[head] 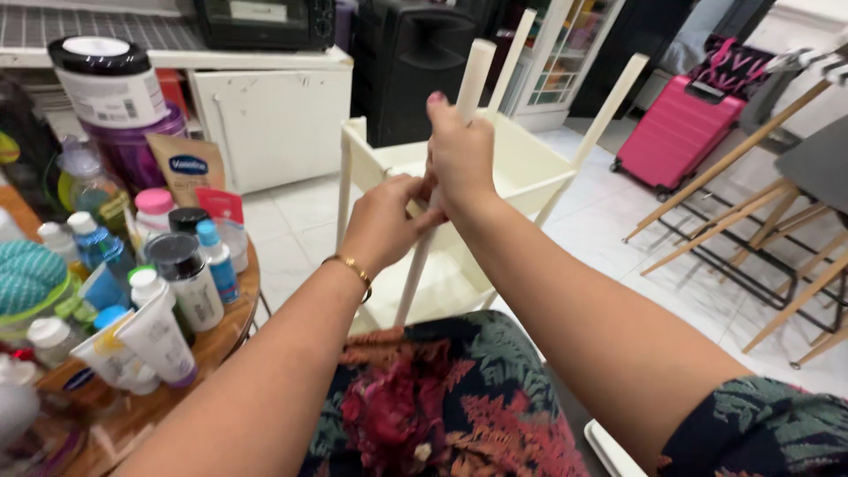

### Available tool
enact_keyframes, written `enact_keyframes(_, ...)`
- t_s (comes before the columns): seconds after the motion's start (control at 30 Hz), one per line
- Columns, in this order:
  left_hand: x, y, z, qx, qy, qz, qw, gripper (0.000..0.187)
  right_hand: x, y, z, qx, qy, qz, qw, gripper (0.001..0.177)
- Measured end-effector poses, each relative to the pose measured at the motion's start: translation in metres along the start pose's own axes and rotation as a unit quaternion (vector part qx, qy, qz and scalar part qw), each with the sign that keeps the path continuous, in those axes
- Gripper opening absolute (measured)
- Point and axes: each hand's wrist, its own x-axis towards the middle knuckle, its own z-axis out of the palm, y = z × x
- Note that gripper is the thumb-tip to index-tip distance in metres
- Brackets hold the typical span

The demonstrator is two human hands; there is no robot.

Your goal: The person assembles a white plastic shelving unit by inserting vertical poles into the frame and wiping them with a cloth. The person repeatedly inserts and removes the poles while cleaning them, then reinserts them into the shelf frame.

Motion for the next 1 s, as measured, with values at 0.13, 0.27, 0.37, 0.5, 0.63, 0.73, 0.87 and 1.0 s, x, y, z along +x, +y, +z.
enact_keyframes(0.13,-0.011,-0.005,0.001,-0.036,-0.003,-0.016,0.999,0.028,-0.006,0.007,0.003,-0.007,0.040,-0.023,0.999,0.046)
enact_keyframes(0.27,-0.010,0.007,0.003,-0.012,0.006,0.001,1.000,0.031,-0.002,-0.011,-0.024,0.025,-0.140,0.097,0.985,0.046)
enact_keyframes(0.37,-0.013,0.019,0.013,-0.003,0.029,-0.002,1.000,0.031,0.008,-0.028,-0.046,0.008,-0.262,0.170,0.950,0.047)
enact_keyframes(0.5,-0.023,0.035,0.031,0.005,0.057,0.005,0.998,0.033,-0.002,-0.038,-0.071,0.026,-0.316,0.170,0.933,0.046)
enact_keyframes(0.63,-0.021,0.037,0.035,0.019,0.048,0.006,0.999,0.033,-0.013,-0.031,-0.069,0.048,-0.215,0.109,0.969,0.041)
enact_keyframes(0.73,-0.020,0.030,0.035,0.008,0.054,0.017,0.998,0.029,-0.017,-0.013,-0.049,0.013,-0.051,0.017,0.998,0.047)
enact_keyframes(0.87,-0.022,0.027,0.033,0.029,0.061,0.025,0.997,0.026,-0.015,-0.006,-0.032,0.000,0.050,-0.026,0.998,0.042)
enact_keyframes(1.0,-0.018,0.029,0.024,0.031,-0.002,-0.005,1.000,0.034,-0.014,-0.016,-0.054,0.041,-0.133,0.035,0.990,0.042)
